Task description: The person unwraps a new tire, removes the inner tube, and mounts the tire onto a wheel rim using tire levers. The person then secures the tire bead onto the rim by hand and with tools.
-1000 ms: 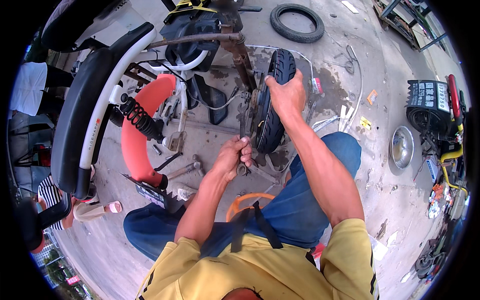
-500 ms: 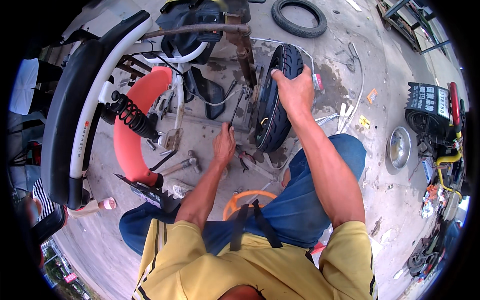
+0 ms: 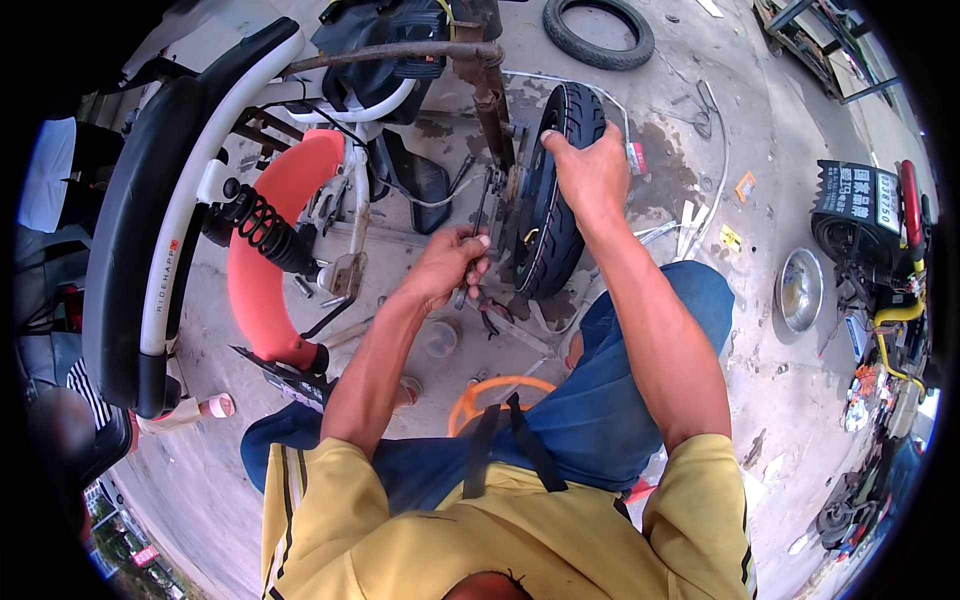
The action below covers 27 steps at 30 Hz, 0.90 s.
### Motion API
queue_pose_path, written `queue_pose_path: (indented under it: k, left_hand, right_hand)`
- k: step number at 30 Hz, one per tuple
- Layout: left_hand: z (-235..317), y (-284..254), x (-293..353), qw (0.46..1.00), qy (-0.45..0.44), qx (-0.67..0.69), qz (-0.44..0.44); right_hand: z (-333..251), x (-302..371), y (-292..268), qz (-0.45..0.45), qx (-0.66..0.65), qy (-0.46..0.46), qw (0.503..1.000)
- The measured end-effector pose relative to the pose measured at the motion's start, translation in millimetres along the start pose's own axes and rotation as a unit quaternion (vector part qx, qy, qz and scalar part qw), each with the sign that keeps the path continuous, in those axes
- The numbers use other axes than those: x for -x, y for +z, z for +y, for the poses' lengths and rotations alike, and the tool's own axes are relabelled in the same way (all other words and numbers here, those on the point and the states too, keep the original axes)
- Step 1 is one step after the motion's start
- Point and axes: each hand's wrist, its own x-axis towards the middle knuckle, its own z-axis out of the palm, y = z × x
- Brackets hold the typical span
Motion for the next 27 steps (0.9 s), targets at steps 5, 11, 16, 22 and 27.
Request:
queue_pose_path:
  k: [5, 11, 16, 22, 27]
  left_hand:
    - [69.4, 14.1, -8.7, 0.802, -0.095, 0.588, -0.05]
    - [3.1, 43.0, 45.6, 0.927, 0.036, 0.373, -0.024]
    - [-132.4, -5.9, -0.9, 0.899, 0.2, -0.294, 0.256]
    - [-158.2, -37.5, -59.6, 0.885, 0.206, -0.317, 0.27]
    - [-149.6, -38.6, -97.4, 0.874, 0.24, -0.325, 0.271]
  right_hand:
    - [6.5, 0.1, 0.5, -0.011, -0.039, -0.004, 0.999]
    - [3.0, 2.4, 1.0, -0.001, -0.006, 0.014, 1.0]
    - [2.9, 0.9, 0.4, -0.008, -0.033, 0.002, 0.999]
    - [-1.0, 2.9, -3.1, -0.01, -0.022, 0.012, 1.0]
    - [5.5, -5.9, 1.6, -0.003, -0.017, 0.01, 1.0]
